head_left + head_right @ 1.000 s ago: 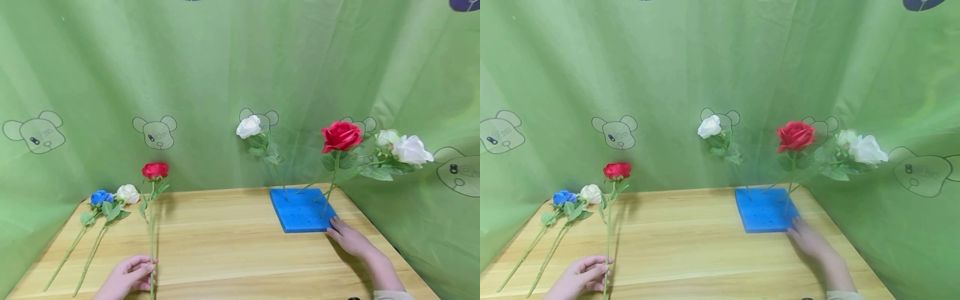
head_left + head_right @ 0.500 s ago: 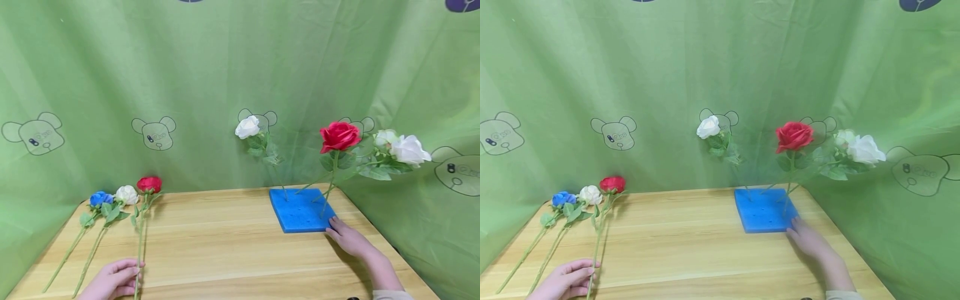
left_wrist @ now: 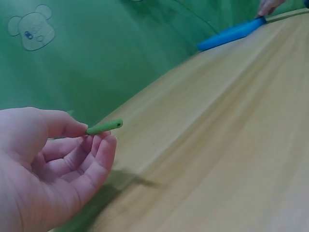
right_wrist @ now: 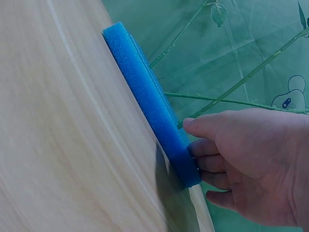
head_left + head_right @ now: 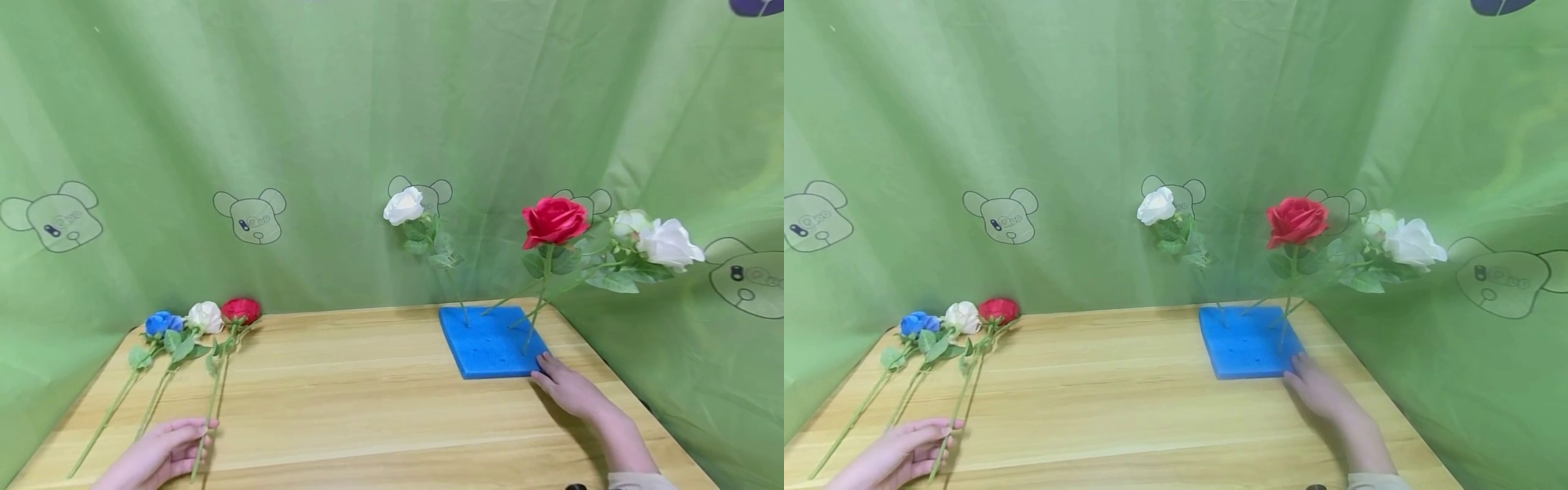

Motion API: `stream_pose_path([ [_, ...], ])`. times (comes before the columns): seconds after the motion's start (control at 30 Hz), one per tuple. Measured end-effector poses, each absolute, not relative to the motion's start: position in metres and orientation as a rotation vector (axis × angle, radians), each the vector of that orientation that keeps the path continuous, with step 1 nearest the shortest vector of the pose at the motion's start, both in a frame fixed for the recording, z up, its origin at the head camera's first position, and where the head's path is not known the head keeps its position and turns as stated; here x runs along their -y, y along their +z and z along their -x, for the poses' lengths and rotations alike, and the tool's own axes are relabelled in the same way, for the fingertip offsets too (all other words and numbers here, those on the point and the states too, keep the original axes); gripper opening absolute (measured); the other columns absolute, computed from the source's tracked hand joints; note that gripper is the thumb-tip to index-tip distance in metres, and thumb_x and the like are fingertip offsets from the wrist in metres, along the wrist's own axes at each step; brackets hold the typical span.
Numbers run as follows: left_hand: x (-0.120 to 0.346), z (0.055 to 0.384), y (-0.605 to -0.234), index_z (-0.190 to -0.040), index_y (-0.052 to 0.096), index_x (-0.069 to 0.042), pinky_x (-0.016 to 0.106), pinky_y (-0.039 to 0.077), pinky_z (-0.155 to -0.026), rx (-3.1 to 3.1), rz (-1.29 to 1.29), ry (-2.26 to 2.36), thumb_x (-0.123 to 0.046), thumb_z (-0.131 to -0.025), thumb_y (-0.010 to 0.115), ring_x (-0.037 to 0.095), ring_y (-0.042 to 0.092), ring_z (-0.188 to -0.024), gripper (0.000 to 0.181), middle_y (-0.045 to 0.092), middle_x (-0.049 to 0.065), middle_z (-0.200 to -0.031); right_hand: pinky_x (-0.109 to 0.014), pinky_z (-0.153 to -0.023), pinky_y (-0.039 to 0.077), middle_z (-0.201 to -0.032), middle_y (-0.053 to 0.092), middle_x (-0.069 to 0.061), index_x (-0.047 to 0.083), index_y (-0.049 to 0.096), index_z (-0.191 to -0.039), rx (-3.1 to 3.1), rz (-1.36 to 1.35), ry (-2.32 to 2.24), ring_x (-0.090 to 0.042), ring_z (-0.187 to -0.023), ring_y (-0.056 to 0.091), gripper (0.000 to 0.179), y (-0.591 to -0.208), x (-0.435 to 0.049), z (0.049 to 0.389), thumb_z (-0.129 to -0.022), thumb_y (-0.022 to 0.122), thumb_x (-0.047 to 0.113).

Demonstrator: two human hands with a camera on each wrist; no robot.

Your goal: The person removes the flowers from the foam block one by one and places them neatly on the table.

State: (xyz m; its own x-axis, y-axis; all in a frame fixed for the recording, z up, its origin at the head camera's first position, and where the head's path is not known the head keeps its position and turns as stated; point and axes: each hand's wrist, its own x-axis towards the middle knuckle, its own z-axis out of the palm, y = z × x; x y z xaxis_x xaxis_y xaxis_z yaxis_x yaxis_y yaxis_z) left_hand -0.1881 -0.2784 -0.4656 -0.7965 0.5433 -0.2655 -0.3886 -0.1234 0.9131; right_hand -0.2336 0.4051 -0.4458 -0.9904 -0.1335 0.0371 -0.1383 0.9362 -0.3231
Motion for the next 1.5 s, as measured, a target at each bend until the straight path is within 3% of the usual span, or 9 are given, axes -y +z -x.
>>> stream_pose_path([
  [0.33, 0.292, 0.193, -0.465, -0.115, 0.067, -0.02, 0.027, 0.057, -0.09, -1.569, -0.139, 1.921, -0.014, -0.103, 0.043, 0.01, 0.069, -0.094, 0.027, 0.072, -0.003, -0.104, -0.068, -0.106, 0.034, -0.146, 0.029, -0.041, -0.016, 0.037, -0.14, 3.071, -0.214, 0.517, -0.059, -0.133, 0.03, 0.062, -0.447, -0.405, 0.233, -0.103, 0.046, 0.034],
  [0.43, 0.294, 0.192, -0.464, -0.121, 0.064, -0.012, 0.029, 0.059, -0.086, -1.673, -0.113, 1.873, -0.015, -0.102, 0.047, 0.012, 0.07, -0.091, 0.026, 0.072, -0.001, -0.102, -0.068, -0.106, 0.034, -0.147, 0.028, -0.041, -0.016, 0.037, -0.14, 3.072, -0.215, 0.527, -0.059, -0.133, 0.03, 0.063, -0.446, -0.405, 0.233, -0.103, 0.046, 0.034],
  [0.6, 0.299, 0.19, -0.462, -0.131, 0.05, 0.009, 0.032, 0.06, -0.082, -1.84, -0.063, 1.784, -0.013, -0.099, 0.052, 0.015, 0.069, -0.089, 0.039, 0.072, -0.001, -0.101, -0.069, -0.106, 0.032, -0.147, 0.027, -0.041, -0.016, 0.036, -0.14, 3.08, -0.211, 0.539, -0.059, -0.133, 0.029, 0.064, -0.444, -0.404, 0.233, -0.103, 0.046, 0.034],
  [0.9, 0.309, 0.186, -0.458, -0.133, 0.049, 0.009, 0.031, 0.059, -0.081, -1.916, -0.048, 1.719, -0.015, -0.1, 0.048, 0.014, 0.066, -0.089, 0.041, 0.067, -0.001, -0.103, -0.069, -0.106, 0.032, -0.147, 0.027, -0.041, -0.016, 0.036, -0.14, 3.08, -0.211, 0.524, -0.059, -0.133, 0.029, 0.065, -0.445, -0.405, 0.234, -0.103, 0.046, 0.036],
  [0.97, 0.311, 0.184, -0.458, -0.136, 0.042, 0.014, 0.031, 0.059, -0.083, -1.935, -0.073, 1.706, -0.015, -0.101, 0.046, 0.015, 0.067, -0.091, 0.046, 0.067, -0.001, -0.106, -0.069, -0.106, 0.031, -0.147, 0.027, -0.041, -0.016, 0.036, -0.14, 3.081, -0.214, 0.527, -0.06, -0.133, 0.029, 0.066, -0.446, -0.405, 0.234, -0.103, 0.045, 0.037],
  [1.13, 0.313, 0.177, -0.448, -0.14, 0.024, 0.021, 0.034, 0.059, -0.088, -2.12, -0.084, 1.6, -0.02, -0.104, 0.043, 0.019, 0.067, -0.103, 0.058, 0.067, 0.015, -0.119, -0.07, -0.106, 0.03, -0.147, 0.026, -0.041, -0.016, 0.035, -0.14, 3.081, -0.217, 0.535, -0.06, -0.133, 0.028, 0.067, -0.446, -0.404, 0.233, -0.103, 0.045, 0.039],
  [1.3, 0.311, 0.169, -0.433, -0.143, 0.024, 0.016, 0.038, 0.059, -0.089, -2.296, -0.073, 1.493, -0.025, -0.105, 0.042, 0.014, 0.067, -0.104, 0.058, 0.053, 0.032, -0.133, -0.069, -0.107, 0.031, -0.147, 0.027, -0.041, -0.017, 0.036, -0.14, 3.082, -0.222, 0.531, -0.059, -0.133, 0.028, 0.067, -0.446, -0.404, 0.233, -0.102, 0.046, 0.038],
  [1.37, 0.309, 0.166, -0.427, -0.144, 0.025, 0.015, 0.037, 0.059, -0.089, -2.328, -0.073, 1.491, -0.026, -0.105, 0.041, 0.005, 0.066, -0.102, 0.059, 0.052, 0.029, -0.136, -0.069, -0.107, 0.031, -0.147, 0.027, -0.041, -0.017, 0.036, -0.14, 3.081, -0.222, 0.528, -0.059, -0.133, 0.029, 0.067, -0.447, -0.404, 0.233, -0.102, 0.046, 0.038],
  [1.5, 0.301, 0.163, -0.418, -0.144, 0.027, 0.015, 0.027, 0.059, -0.085, -2.416, -0.069, 1.554, -0.026, -0.106, 0.04, -0.007, 0.063, -0.097, 0.058, 0.066, -0.006, -0.123, -0.07, -0.106, 0.032, -0.146, 0.027, -0.042, -0.017, 0.037, -0.139, 3.08, -0.225, 0.516, -0.06, -0.132, 0.029, 0.068, -0.448, -0.406, 0.235, -0.102, 0.047, 0.039],
])
